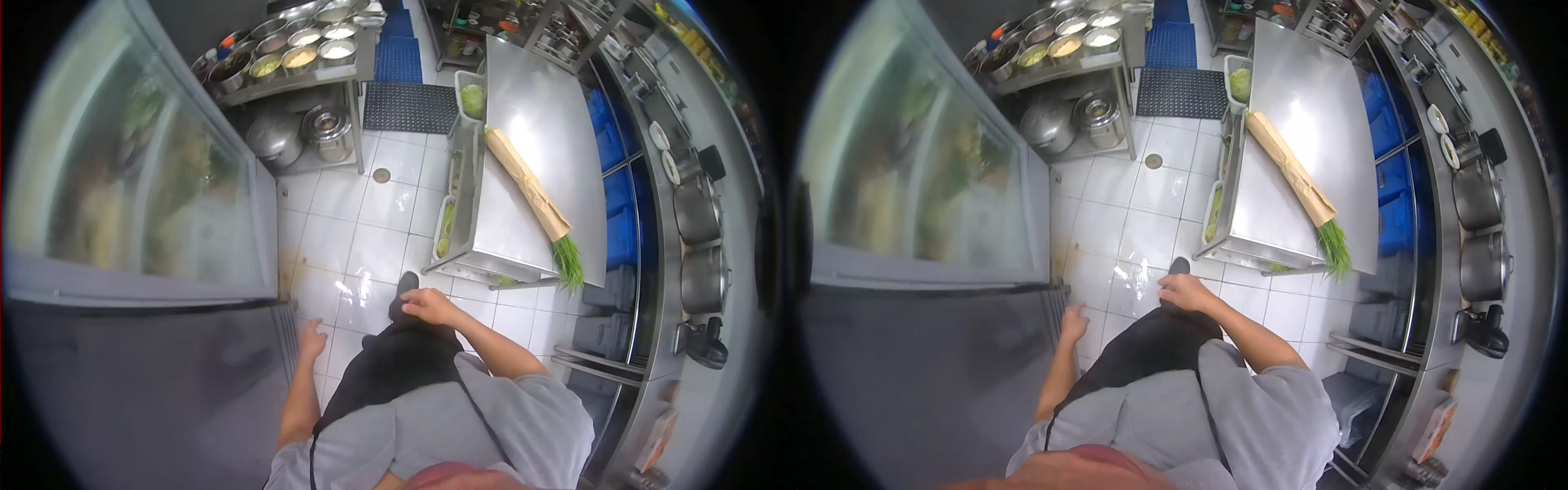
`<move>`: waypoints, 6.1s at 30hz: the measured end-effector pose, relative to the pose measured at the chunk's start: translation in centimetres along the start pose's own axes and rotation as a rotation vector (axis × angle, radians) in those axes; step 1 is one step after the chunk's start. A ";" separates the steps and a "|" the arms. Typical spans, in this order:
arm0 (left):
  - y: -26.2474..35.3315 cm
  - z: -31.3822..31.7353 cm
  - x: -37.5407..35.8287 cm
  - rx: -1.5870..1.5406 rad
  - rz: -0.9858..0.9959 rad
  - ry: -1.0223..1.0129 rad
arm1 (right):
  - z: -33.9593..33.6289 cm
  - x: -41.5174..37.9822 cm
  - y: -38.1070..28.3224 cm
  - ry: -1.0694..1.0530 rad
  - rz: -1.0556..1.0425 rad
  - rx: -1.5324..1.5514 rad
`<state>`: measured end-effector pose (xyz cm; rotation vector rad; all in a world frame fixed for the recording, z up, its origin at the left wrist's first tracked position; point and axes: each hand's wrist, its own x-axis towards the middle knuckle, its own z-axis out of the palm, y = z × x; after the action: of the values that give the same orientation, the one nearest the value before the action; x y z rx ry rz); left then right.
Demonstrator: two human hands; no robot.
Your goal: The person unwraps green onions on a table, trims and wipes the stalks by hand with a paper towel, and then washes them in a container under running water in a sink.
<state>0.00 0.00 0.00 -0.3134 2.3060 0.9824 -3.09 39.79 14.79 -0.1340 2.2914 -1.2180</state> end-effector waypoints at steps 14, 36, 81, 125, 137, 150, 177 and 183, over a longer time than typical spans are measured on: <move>9.6 -29.8 2.0 1.174 -0.415 0.843 | -18.8 4.3 -2.1 0.604 -0.098 0.088; 46.1 -12.5 32.9 0.196 0.743 -0.432 | -32.8 8.7 0.5 0.991 0.545 -0.837; 87.2 11.6 24.8 -0.172 0.184 -1.873 | -40.6 8.8 0.6 1.687 -0.235 0.927; 89.1 17.6 31.9 -0.349 0.403 -1.095 | -37.4 11.0 3.2 1.843 0.335 0.453; 88.3 15.4 29.6 -0.198 0.549 -1.063 | -40.7 13.8 6.4 1.840 0.631 0.020; 98.4 8.2 31.6 -0.128 0.564 -1.161 | -42.3 11.7 7.4 1.871 0.769 0.054; 85.4 19.4 29.3 0.581 1.561 -0.734 | -38.6 9.6 8.9 1.865 1.069 0.385; 87.2 18.0 32.1 0.564 1.441 -0.759 | -36.9 7.6 7.2 1.731 1.149 0.296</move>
<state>-54.88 74.33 20.51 1.8058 1.6937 0.6882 -26.90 68.89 22.46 2.7740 2.2038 -0.8946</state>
